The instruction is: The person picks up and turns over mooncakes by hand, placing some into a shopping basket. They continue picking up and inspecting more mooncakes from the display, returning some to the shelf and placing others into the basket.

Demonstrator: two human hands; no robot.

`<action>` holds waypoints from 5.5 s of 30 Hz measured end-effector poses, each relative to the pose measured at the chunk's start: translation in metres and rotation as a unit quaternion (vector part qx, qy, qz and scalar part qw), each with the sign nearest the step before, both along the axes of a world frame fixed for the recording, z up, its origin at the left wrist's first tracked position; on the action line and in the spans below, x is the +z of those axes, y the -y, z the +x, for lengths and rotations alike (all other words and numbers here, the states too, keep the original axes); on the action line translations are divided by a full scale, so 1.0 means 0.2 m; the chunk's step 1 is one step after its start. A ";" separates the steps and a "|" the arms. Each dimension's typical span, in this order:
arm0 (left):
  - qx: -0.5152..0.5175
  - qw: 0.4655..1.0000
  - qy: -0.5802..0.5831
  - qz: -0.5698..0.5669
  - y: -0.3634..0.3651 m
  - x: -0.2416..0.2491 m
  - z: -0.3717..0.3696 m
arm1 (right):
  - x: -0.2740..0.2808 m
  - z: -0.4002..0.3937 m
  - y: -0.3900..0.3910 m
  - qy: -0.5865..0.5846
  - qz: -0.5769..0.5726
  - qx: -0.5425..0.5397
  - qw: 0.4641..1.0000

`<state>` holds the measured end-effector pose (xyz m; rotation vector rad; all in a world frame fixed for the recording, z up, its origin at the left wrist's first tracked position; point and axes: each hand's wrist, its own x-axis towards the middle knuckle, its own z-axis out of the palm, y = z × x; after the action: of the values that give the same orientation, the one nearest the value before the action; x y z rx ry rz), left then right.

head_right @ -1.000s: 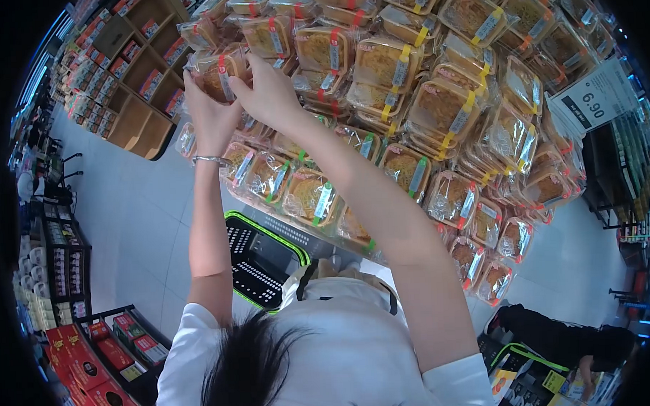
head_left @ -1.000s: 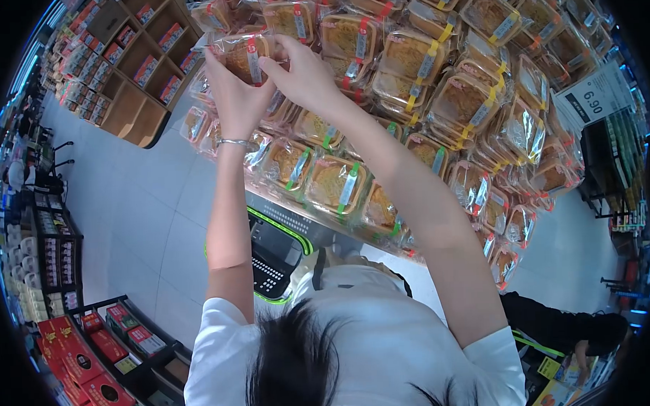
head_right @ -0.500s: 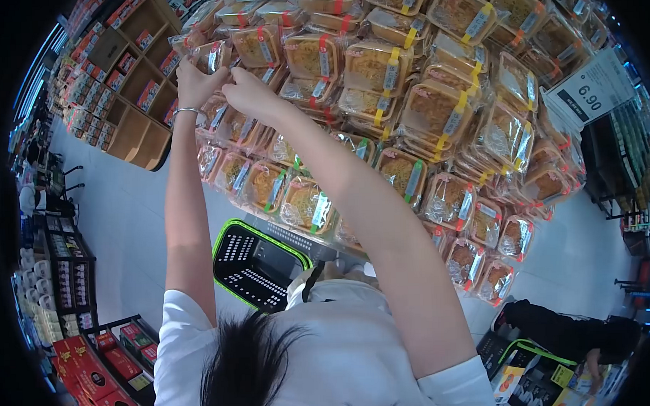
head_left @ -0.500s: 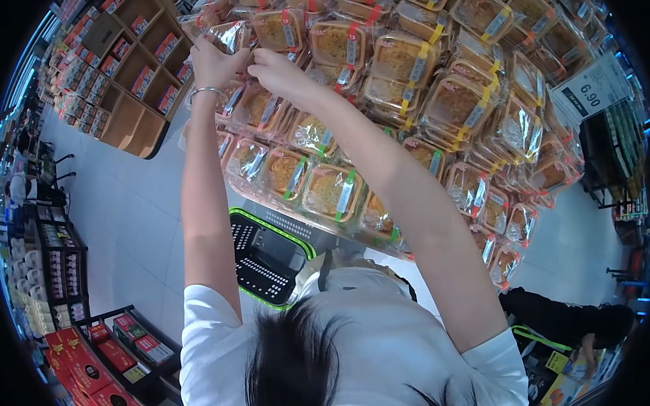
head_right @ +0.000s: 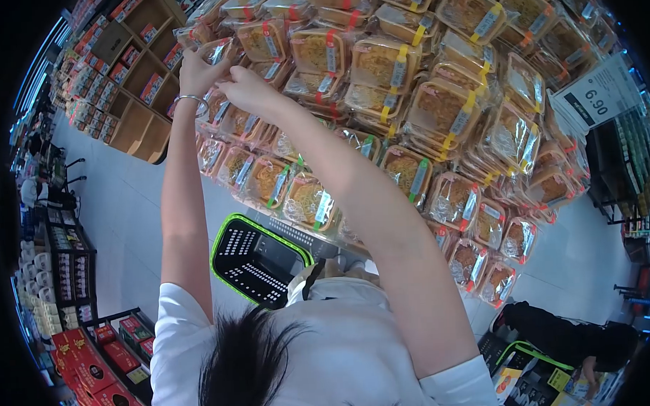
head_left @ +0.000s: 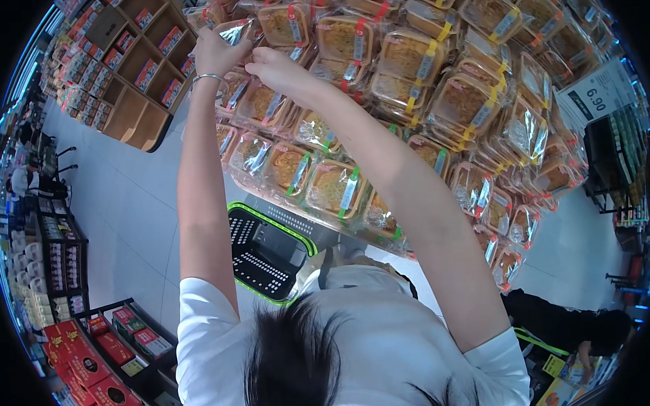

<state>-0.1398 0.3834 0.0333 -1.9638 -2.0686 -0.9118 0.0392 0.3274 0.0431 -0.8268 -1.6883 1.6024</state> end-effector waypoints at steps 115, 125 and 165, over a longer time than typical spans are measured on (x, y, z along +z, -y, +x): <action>-0.539 0.768 0.288 -0.192 1.77 -0.47 1.18 | -0.50 1.23 1.79 -0.017 -0.062 -0.478 0.876; -0.594 0.709 0.314 -0.212 1.64 -0.36 1.41 | -0.34 1.48 1.74 0.019 0.011 -0.594 0.804; -0.523 0.629 0.425 -0.387 1.34 -0.64 2.68 | -0.63 2.34 1.52 0.466 0.075 -0.691 0.548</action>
<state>0.3962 0.1151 -0.0956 -4.0843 -1.4642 -1.4672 0.5079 0.0230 -0.0824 -2.3046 -0.8776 -0.2304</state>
